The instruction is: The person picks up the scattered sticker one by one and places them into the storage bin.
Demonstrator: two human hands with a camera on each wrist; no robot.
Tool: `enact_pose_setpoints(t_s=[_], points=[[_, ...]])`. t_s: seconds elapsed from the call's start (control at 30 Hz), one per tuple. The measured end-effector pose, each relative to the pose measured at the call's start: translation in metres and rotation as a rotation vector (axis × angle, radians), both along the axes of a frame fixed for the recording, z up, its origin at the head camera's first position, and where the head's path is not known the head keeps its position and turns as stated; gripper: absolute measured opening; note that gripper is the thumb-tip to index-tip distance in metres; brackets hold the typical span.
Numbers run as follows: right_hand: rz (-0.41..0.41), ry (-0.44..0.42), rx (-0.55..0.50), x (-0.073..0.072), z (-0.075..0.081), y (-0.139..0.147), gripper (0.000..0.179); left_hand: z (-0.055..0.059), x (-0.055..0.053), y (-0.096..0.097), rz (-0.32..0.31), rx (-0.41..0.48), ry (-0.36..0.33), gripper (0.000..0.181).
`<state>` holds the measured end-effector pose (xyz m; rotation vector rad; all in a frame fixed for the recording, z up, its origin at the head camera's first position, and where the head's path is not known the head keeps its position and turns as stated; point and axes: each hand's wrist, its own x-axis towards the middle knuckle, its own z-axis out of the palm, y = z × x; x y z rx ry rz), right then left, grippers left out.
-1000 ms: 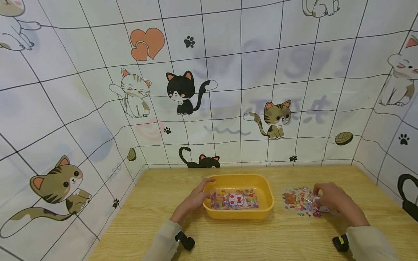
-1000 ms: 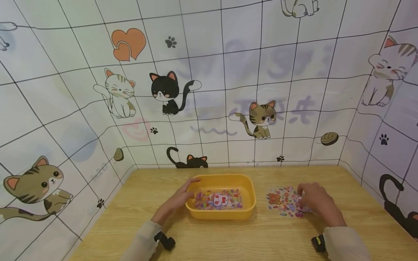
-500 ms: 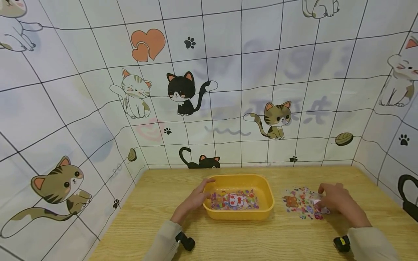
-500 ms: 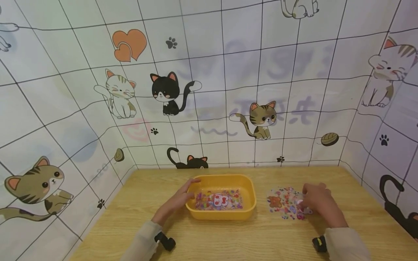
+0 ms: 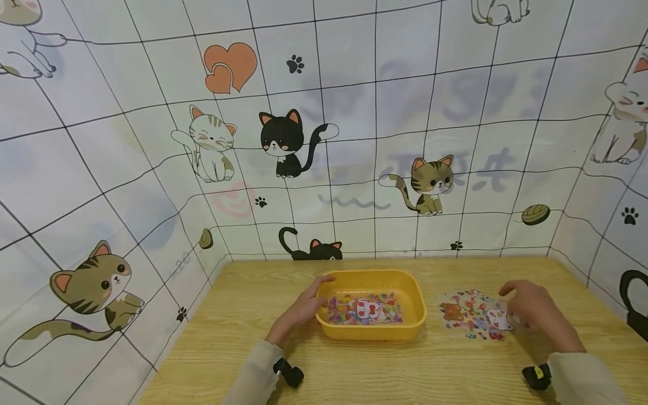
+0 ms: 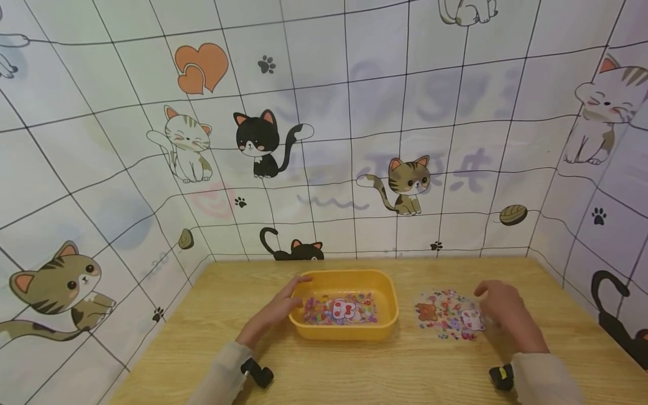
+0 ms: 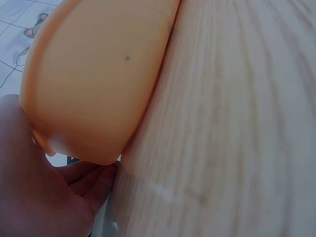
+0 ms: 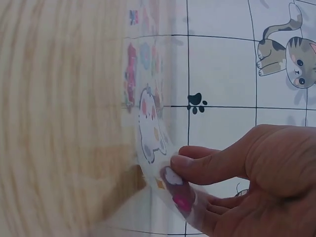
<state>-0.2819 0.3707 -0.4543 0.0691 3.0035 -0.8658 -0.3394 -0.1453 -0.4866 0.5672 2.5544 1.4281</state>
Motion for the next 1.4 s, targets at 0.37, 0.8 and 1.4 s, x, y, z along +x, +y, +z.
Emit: enact_pose_setpoints(t_s=[0.37,0.8,1.4], points=[[0.019,0.089,-0.011,0.004,0.016,0.001,0.028,-0.002,-0.001,-0.001,-0.01,-0.003,-0.002,0.061],[0.029,0.217,-0.078,0.009,0.033,-0.008,0.031,-0.003,0.0,-0.001,-0.011,-0.001,0.006,0.061],[0.002,0.372,-0.06,0.023,0.057,-0.024,0.029,-0.002,0.0,0.0,-0.004,0.003,-0.003,0.061]])
